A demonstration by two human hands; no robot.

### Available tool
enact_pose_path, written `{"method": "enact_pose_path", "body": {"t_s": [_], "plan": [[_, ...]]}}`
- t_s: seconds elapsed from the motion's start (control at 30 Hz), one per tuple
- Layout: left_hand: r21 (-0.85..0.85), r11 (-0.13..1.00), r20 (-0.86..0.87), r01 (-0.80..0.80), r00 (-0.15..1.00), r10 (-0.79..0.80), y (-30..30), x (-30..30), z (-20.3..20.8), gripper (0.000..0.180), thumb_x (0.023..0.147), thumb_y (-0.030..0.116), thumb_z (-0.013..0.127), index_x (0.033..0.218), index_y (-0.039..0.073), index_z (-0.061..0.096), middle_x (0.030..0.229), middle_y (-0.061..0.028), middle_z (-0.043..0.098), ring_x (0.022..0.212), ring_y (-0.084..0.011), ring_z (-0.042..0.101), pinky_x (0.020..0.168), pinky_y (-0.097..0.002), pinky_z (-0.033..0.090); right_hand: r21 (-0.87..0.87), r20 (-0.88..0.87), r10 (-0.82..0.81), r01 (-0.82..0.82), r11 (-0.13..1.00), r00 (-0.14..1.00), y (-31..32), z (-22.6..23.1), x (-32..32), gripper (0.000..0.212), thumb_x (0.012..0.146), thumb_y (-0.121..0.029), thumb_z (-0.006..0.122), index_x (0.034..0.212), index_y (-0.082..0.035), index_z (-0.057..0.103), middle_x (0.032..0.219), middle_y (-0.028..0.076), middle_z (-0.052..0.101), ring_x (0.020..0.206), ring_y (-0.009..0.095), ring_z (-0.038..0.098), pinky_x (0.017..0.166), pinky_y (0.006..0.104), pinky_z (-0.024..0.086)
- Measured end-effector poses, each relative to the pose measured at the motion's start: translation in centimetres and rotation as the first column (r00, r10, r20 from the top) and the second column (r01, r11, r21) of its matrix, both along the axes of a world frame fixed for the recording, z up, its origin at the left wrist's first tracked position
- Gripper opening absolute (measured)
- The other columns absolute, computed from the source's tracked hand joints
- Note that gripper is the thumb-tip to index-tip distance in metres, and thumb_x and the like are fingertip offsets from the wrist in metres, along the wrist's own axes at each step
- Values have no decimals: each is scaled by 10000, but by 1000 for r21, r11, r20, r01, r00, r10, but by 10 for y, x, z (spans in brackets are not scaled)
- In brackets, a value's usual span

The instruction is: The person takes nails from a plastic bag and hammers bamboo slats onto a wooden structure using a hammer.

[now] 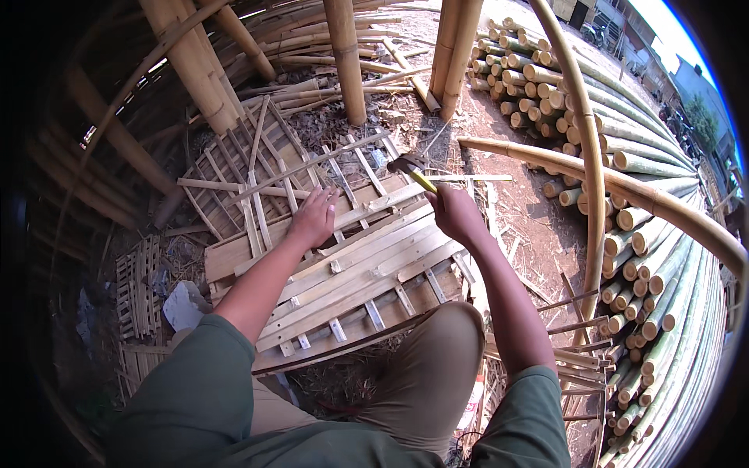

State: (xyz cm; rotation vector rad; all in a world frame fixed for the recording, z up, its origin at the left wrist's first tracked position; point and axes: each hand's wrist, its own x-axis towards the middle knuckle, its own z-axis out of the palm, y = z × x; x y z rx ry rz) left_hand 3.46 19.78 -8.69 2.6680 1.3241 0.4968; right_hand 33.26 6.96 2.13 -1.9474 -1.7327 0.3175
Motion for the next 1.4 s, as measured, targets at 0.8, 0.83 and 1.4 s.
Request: {"method": "enact_pose_path", "body": {"t_s": [0.8, 0.83, 1.4], "plan": [[32, 999, -23, 9, 1000, -8, -1, 6, 5, 488, 934, 189, 397, 1404, 90, 483, 1412, -146, 488, 1388, -344, 352, 1151, -428, 310, 33, 341, 195, -219, 975, 920, 12, -44, 40, 443, 931, -446, 590, 719, -58, 574, 552, 164, 568, 539, 389, 589, 512, 479, 462], [31, 999, -25, 8, 1000, -7, -1, 6, 4, 488, 934, 189, 397, 1404, 90, 483, 1412, -146, 488, 1388, -344, 352, 1151, -428, 310, 31, 340, 187, -210, 977, 922, 13, -46, 40, 443, 935, -449, 583, 720, -61, 575, 552, 162, 568, 537, 391, 587, 509, 482, 461], [-8, 999, -29, -35, 999, 35, -3, 3, 8, 482, 937, 213, 402, 1400, 116, 495, 1433, -108, 475, 1390, -320, 348, 1140, -423, 321, 35, -868, 12, 37, 999, 496, -35, 65, -109, 176, 987, -147, 523, 939, 22, 517, 649, 126, 496, 539, 185, 525, 541, 370, 418]]}}
